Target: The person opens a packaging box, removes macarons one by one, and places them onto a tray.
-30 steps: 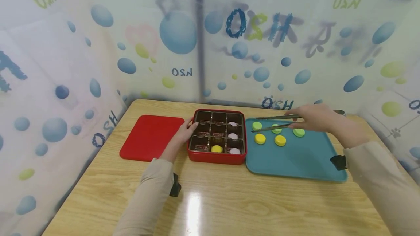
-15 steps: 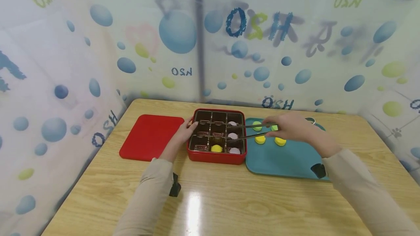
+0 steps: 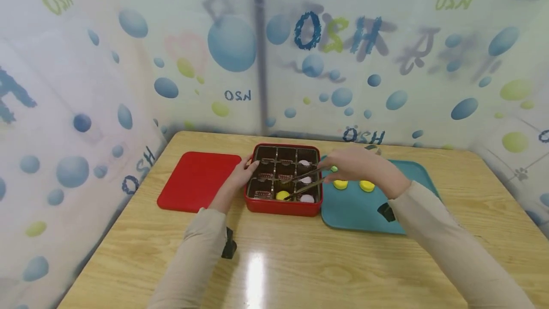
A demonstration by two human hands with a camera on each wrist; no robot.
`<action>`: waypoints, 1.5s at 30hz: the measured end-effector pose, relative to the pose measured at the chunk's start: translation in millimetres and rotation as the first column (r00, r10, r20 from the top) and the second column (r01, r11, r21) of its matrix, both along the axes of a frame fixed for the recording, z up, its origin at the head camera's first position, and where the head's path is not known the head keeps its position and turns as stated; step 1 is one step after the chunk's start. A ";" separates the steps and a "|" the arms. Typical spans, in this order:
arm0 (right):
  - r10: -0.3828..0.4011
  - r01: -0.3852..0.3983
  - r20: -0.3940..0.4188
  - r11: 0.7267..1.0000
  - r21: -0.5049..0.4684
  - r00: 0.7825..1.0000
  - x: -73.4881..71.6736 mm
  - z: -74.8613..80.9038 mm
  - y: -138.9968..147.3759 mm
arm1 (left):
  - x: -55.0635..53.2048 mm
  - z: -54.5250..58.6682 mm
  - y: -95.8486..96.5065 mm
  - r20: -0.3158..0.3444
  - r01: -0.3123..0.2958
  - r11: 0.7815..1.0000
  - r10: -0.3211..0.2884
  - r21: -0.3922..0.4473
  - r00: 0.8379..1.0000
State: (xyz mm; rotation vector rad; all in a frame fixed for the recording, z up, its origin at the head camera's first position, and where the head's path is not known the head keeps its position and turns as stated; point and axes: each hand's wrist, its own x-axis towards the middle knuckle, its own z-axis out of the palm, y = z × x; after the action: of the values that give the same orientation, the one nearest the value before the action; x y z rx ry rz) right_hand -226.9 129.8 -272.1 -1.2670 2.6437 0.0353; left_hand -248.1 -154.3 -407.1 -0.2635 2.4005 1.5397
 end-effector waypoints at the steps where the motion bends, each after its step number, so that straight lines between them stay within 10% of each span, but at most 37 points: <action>1: 0.003 -0.003 -0.003 1.000 0.030 1.000 0.6 4.1 -5.6 | 0.4 -0.5 0.2 0.003 -0.002 1.000 0.002 0.002 1.000; 17: -0.055 0.048 0.013 0.944 0.328 0.998 0.1 28.7 -65.8 | -0.8 -4.6 8.2 -0.013 0.004 1.000 -0.004 0.027 1.000; 45: 0.024 -0.017 -0.054 0.993 0.118 0.998 2.1 43.7 -20.3 | 0.9 -1.5 0.7 0.003 -0.023 0.999 0.023 0.031 1.000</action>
State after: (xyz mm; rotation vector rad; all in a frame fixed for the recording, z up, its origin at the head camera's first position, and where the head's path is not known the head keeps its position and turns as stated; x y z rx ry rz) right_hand -224.8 109.5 -228.4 -1.2718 2.6310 0.2292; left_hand -247.2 -153.6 -408.6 -0.2879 2.3775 1.5845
